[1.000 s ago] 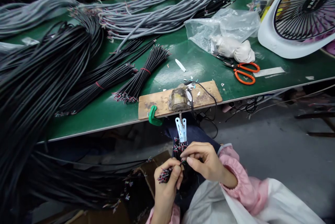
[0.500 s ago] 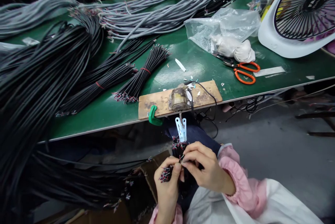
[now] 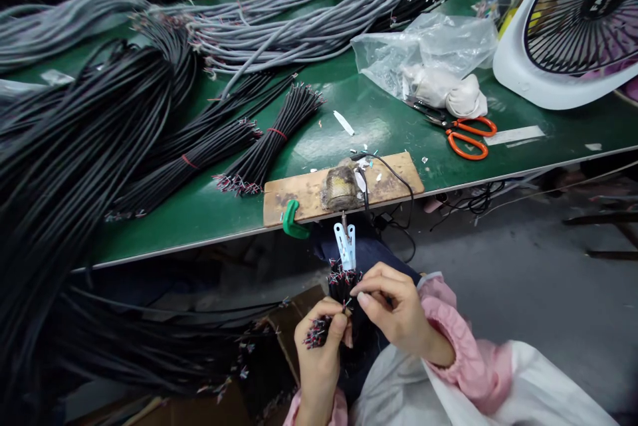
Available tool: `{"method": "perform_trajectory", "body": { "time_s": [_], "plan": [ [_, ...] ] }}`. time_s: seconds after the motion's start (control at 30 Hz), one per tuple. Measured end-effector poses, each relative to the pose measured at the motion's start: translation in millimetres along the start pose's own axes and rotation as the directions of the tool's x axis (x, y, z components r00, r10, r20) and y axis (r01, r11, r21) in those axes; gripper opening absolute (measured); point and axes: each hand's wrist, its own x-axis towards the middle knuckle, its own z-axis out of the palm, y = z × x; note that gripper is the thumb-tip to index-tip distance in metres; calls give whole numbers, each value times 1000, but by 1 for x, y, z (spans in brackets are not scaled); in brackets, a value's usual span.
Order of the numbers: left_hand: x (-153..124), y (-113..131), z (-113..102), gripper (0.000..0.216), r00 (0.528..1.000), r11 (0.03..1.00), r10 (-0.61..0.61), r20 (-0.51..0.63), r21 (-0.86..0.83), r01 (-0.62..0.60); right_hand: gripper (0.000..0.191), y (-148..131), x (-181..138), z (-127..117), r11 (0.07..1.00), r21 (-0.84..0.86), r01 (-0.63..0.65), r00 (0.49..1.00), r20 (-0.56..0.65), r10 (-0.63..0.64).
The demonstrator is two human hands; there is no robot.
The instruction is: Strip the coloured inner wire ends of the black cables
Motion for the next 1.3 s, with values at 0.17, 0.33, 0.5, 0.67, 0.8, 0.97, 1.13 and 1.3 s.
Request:
{"method": "perform_trajectory", "body": {
  "time_s": [0.17, 0.33, 0.5, 0.67, 0.8, 0.97, 1.13, 1.3],
  "plan": [
    [-1, -1, -2, 19, 1000, 1000, -15, 24, -14, 15, 16, -1, 2, 0, 999, 51, -11, 1000, 25, 10],
    [0, -3, -2, 21, 998, 999, -22, 54, -22, 24, 16, -1, 4, 1, 996, 91, -19, 999, 39, 16],
    [-1, -3, -2, 20, 998, 999, -39, 44, -12, 39, 16, -2, 4, 4, 997, 78, 13, 999, 31, -15],
    [1, 0, 1, 22, 999, 999, -38, -31, 18, 38, 19, 0, 2, 6, 997, 72, -21, 1000, 24, 20],
    [3, 1, 3, 22, 998, 1000, -25, -58, 9, 25, 27, 7, 0, 5, 959, 201, -199, 978, 107, 181],
    [4, 1, 1, 25, 1000, 999, -21, -14, 30, 22, 16, 11, 1, 7, 954, 206, -216, 969, 163, 184],
    [7, 6, -5, 15, 994, 994, -103, 42, 31, 102, 19, 3, 9, -3, 996, 76, -52, 985, 169, 39],
    [13, 11, -6, 23, 988, 988, -154, -9, -1, 154, 23, 1, 16, -7, 1000, 24, 1, 964, 266, -7]
  ]
}}
